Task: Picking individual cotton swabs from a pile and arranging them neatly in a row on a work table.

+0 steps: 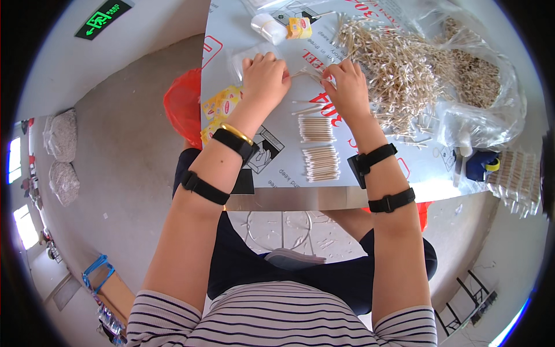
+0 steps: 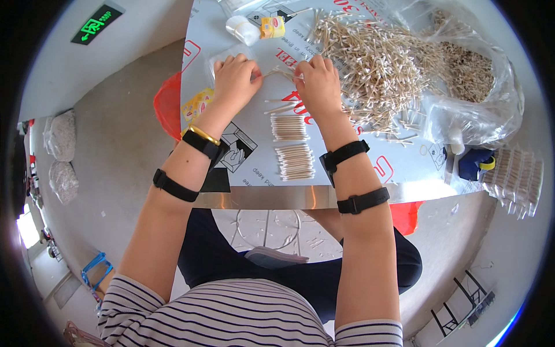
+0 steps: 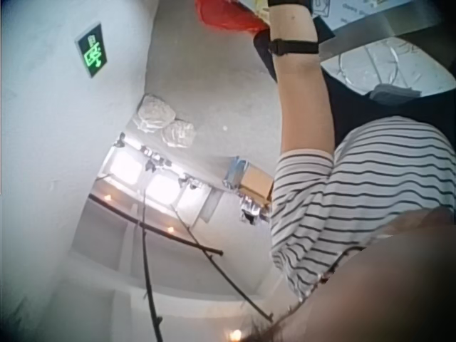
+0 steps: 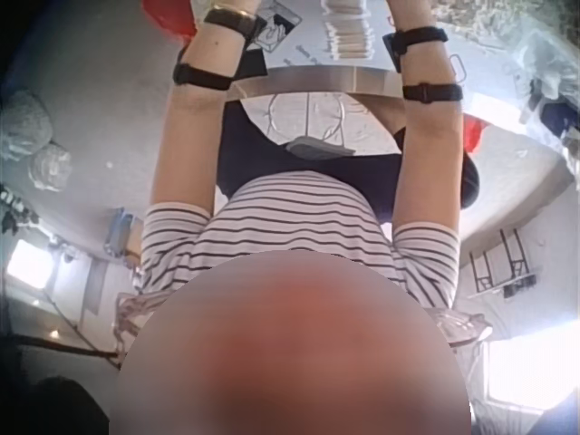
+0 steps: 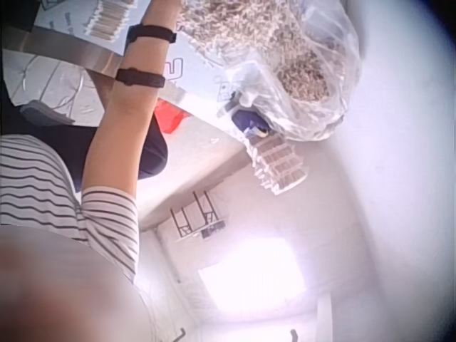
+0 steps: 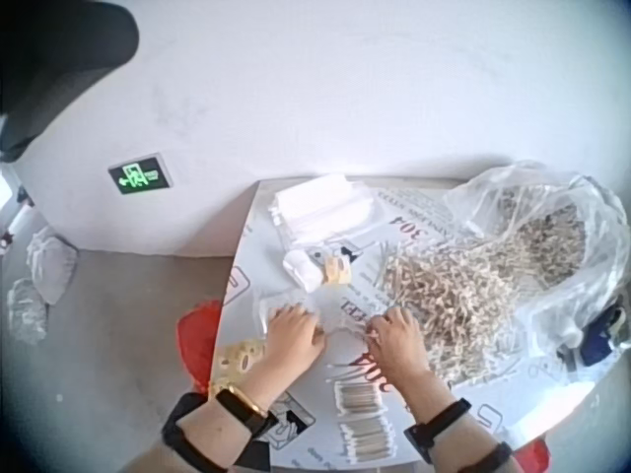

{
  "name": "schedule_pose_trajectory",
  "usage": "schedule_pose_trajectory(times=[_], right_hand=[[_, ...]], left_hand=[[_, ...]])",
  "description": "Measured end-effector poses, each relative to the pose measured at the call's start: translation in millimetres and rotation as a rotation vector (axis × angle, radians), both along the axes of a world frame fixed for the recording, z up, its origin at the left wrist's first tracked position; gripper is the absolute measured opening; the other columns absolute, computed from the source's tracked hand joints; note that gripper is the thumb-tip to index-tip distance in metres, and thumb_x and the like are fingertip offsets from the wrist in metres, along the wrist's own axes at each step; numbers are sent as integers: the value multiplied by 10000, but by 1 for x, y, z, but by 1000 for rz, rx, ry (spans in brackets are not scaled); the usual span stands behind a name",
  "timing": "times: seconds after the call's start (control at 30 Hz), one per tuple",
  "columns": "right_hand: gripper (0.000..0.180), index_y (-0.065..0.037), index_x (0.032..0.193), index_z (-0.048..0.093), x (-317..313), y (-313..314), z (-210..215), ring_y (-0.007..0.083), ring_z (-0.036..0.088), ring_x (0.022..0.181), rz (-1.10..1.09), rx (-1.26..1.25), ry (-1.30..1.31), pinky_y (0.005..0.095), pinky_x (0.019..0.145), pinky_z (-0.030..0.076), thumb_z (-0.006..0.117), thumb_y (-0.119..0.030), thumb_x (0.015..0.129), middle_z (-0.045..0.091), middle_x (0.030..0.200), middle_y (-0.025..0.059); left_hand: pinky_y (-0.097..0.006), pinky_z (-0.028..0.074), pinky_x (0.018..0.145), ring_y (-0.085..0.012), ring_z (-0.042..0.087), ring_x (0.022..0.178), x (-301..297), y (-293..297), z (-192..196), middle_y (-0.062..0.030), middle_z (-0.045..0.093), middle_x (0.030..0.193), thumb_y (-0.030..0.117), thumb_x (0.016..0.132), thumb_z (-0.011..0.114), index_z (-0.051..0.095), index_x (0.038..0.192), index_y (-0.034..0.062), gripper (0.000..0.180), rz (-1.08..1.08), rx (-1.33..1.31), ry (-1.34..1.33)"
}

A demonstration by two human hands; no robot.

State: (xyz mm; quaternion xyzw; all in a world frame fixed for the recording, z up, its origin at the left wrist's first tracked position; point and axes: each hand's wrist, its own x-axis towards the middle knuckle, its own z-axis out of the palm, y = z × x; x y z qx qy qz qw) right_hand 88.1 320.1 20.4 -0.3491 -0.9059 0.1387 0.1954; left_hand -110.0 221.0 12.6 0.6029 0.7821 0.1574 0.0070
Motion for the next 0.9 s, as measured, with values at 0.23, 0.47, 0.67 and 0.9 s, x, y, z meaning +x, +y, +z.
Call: schedule_pose_trajectory(times=[0.23,0.47,0.67,0.9], right_hand=[[100,-124,912,719,14,19,-8,331,599,1031,-47,-9,54,454,899,502,775,-145,833,619,999,93],[113,-118,935,735,25,18,5,333,599,1020,-29,-57,118,468,907,501,781,-149,837,641,981,95],[110,-128,952,747,6,-3,8,312,597,1041,91,-103,-2,453,933,495,780,-144,848,643,1008,75],[75,-136,928,752,2,-5,2,294,599,1029,209,-41,-40,435,936,497,724,-100,869,646,1000,63]], left_hand=[[-412,375,924,-219,604,1002,4,-31,10,12,640,930,197,799,794,735,823,161,73,-1,51,-87],[-405,388,935,-216,615,964,16,-25,7,12,643,886,164,798,788,744,811,165,46,-283,33,-100],[-397,390,921,-201,640,937,23,-30,9,12,670,852,168,835,783,743,822,149,46,-261,68,-172],[-377,393,896,-189,654,843,20,-30,12,16,686,830,170,848,797,736,871,133,75,-178,131,-278]])
